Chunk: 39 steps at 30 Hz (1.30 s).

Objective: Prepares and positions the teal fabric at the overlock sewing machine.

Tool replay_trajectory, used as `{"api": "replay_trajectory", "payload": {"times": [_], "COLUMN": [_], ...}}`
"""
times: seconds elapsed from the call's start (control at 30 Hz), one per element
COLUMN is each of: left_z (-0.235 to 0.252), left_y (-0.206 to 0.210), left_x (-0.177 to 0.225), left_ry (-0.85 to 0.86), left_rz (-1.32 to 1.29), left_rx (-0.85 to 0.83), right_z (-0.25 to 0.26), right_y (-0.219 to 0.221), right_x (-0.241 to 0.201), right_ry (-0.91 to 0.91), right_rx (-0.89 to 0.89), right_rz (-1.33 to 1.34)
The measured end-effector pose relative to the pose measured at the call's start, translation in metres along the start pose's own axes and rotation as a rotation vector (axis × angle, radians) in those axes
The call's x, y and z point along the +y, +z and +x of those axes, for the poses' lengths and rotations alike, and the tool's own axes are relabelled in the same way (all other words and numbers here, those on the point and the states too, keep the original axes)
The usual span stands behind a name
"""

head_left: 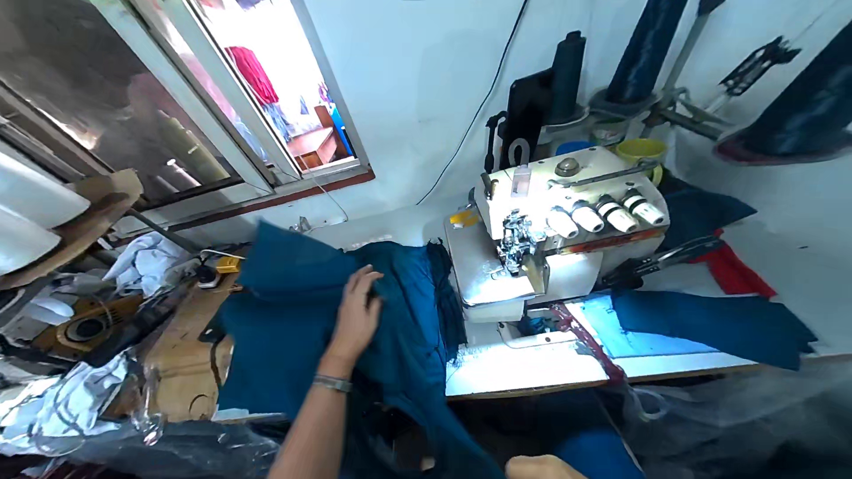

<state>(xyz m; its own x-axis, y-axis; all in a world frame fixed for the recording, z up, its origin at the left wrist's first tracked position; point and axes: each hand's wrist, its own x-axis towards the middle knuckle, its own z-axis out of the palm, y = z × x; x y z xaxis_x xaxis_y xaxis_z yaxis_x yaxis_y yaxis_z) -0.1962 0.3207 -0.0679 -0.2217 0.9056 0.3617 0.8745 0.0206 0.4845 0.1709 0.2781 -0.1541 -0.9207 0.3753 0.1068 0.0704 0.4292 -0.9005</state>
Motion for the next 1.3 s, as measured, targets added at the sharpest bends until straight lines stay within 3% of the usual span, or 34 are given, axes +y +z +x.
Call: {"api": "replay_trajectory", "payload": {"times": [0.07, 0.13, 0.23, 0.27, 0.33, 0.4, 0.47, 0.57, 0.63, 0.77, 0.87, 0.97, 1.03, 1.1, 1.2, 1.3], "left_z": [-0.009, -0.020, -0.055, -0.073, -0.111, -0.141, -0.159, -0.165, -0.160, -0.141, -0.125, -0.120, -0.130, -0.143, -0.149, -0.149], "left_y": [0.049, 0.072, 0.088, 0.093, 0.107, 0.139, 0.178, 0.215, 0.227, 0.239, 0.231, 0.214, 0.215, 0.221, 0.229, 0.231], "left_x": [-0.007, -0.003, 0.036, 0.055, 0.094, 0.116, 0.124, 0.122, 0.118, 0.125, 0.145, 0.173, 0.182, 0.190, 0.201, 0.201], "left_ry": [0.003, 0.086, 0.270, 0.318, 0.376, 0.344, 0.114, -0.205, -0.287, -0.375, -0.298, -0.021, 0.257, 0.431, 0.483, 0.461], "left_rz": [0.004, 0.066, -0.051, -0.162, -0.398, -0.449, -0.357, -0.371, -0.503, -0.610, -0.478, -0.155, -0.299, -0.474, -0.368, -0.384], "left_rx": [-0.062, 0.050, 0.157, 0.079, -0.268, -0.671, -0.891, -0.822, -0.775, -0.845, -0.823, -0.914, -0.916, -1.019, -1.172, -1.206], "right_z": [-0.034, -0.066, -0.104, -0.112, -0.118, -0.116, -0.109, -0.107, -0.113, -0.116, -0.113, -0.124, -0.136, -0.144, -0.147, -0.148], "right_y": [-0.003, -0.005, -0.006, -0.006, -0.007, -0.007, -0.006, -0.015, -0.030, -0.045, -0.042, -0.036, -0.030, -0.022, -0.013, -0.002], "right_x": [0.022, 0.043, 0.064, 0.071, 0.083, 0.087, 0.085, 0.078, 0.075, 0.071, 0.055, 0.058, 0.068, 0.071, 0.070, 0.071], "right_ry": [0.220, 0.388, 0.689, 0.790, 0.901, 0.915, 0.876, 0.815, 0.831, 0.934, 0.964, 1.098, 1.075, 0.955, 0.786, 0.740], "right_rx": [0.154, 0.386, 0.746, 0.814, 0.870, 0.847, 0.806, 0.747, 0.718, 0.610, 0.643, 0.582, 0.622, 0.752, 0.854, 0.805], "right_rz": [-0.082, -0.230, -0.301, -0.252, -0.110, -0.028, -0.030, 0.016, 0.115, 0.304, 0.521, 0.349, 0.240, 0.200, 0.180, 0.176]}}
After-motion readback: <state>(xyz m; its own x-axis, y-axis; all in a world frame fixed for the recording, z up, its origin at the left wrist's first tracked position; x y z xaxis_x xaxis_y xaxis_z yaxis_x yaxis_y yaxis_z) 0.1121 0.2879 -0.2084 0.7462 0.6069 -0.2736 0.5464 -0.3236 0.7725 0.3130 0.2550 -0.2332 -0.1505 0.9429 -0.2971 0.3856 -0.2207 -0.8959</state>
